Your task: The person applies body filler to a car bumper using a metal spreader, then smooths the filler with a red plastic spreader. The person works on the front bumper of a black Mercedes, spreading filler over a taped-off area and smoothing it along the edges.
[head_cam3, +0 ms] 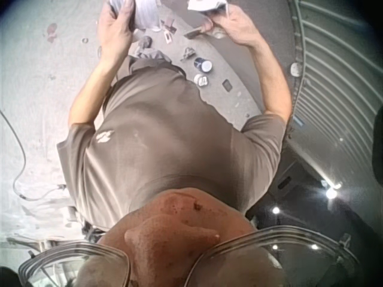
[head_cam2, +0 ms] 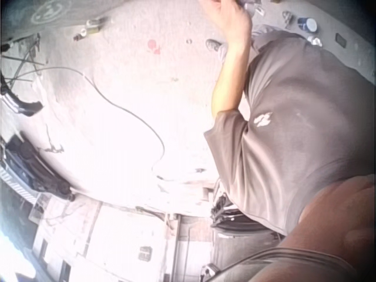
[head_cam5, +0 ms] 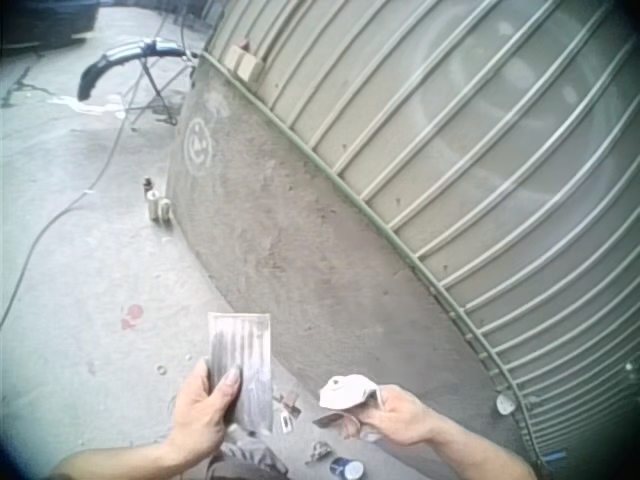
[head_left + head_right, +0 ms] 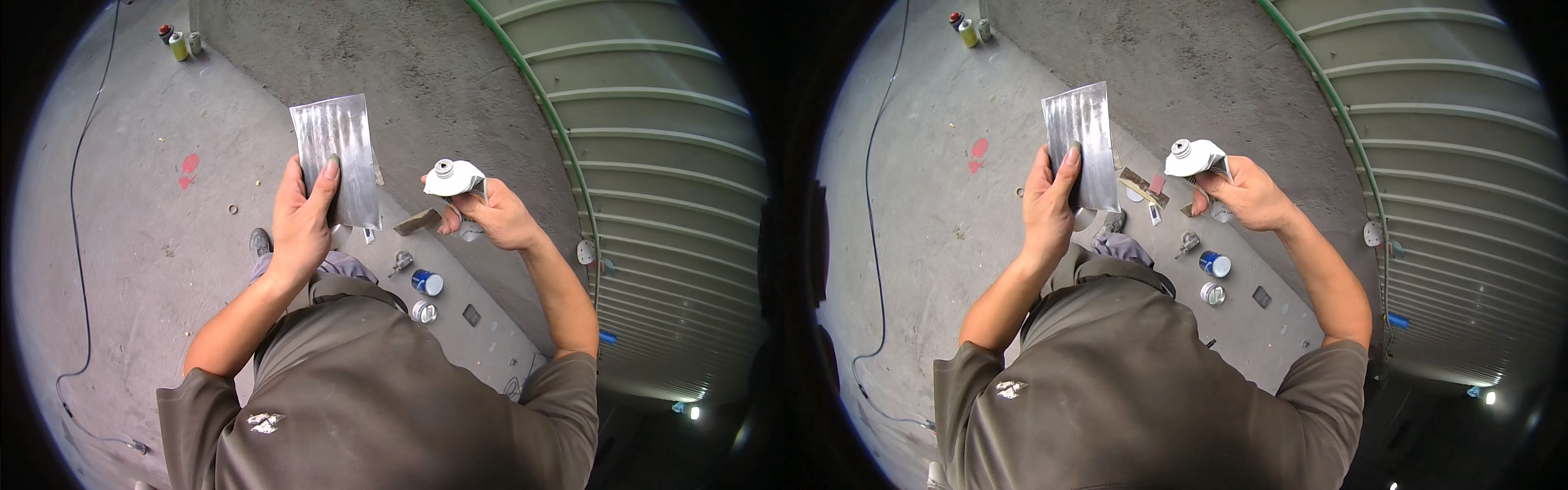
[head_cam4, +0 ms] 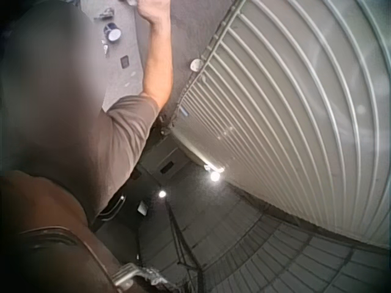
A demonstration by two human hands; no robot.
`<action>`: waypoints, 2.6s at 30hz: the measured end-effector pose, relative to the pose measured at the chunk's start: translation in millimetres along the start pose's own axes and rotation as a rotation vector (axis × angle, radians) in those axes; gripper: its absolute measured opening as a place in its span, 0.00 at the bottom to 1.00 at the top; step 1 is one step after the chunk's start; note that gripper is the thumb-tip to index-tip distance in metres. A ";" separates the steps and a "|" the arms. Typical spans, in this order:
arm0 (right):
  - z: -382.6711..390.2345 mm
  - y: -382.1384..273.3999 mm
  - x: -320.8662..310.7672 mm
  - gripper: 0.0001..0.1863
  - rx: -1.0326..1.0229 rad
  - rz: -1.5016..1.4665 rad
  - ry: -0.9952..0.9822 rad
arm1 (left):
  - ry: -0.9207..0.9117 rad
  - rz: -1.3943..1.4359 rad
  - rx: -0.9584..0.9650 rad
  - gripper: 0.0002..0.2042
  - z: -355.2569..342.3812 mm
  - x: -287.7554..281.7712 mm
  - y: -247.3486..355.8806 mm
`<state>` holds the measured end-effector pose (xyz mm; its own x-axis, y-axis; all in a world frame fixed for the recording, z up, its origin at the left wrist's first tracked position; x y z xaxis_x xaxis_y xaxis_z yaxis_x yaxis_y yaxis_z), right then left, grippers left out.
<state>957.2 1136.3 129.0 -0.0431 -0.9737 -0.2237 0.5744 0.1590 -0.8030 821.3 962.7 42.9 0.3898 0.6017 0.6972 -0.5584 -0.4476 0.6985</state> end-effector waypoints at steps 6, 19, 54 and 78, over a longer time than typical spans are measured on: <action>4.8 9.1 -3.6 0.36 -0.087 -0.033 0.156 | -0.006 -0.032 -0.026 0.15 2.0 -0.9 -6.2; 22.0 -73.1 15.9 0.25 -0.572 0.750 0.434 | -0.135 0.071 -0.100 0.15 10.7 47.2 -13.2; 41.0 -97.4 17.1 0.21 -0.695 1.363 0.374 | 0.031 0.377 -0.278 0.12 -22.0 64.6 -11.9; 55.9 -13.7 -26.9 0.08 -0.493 0.903 0.717 | -0.236 0.062 -0.308 0.12 -36.6 168.6 -55.7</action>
<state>996.1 1151.2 176.9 -0.3171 -0.2020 -0.9266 0.2711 0.9170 -0.2927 891.3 1113.3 115.6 0.4859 0.3953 0.7795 -0.7660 -0.2368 0.5976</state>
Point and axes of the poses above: each hand's wrist, its own z-axis away from the middle knuckle, its own x-axis out of the palm, y = z × x, the point moved 8 cm from there along -z, towards the middle knuckle, and after that the axes turned 2 degrees about y, right-handed, at the moved point
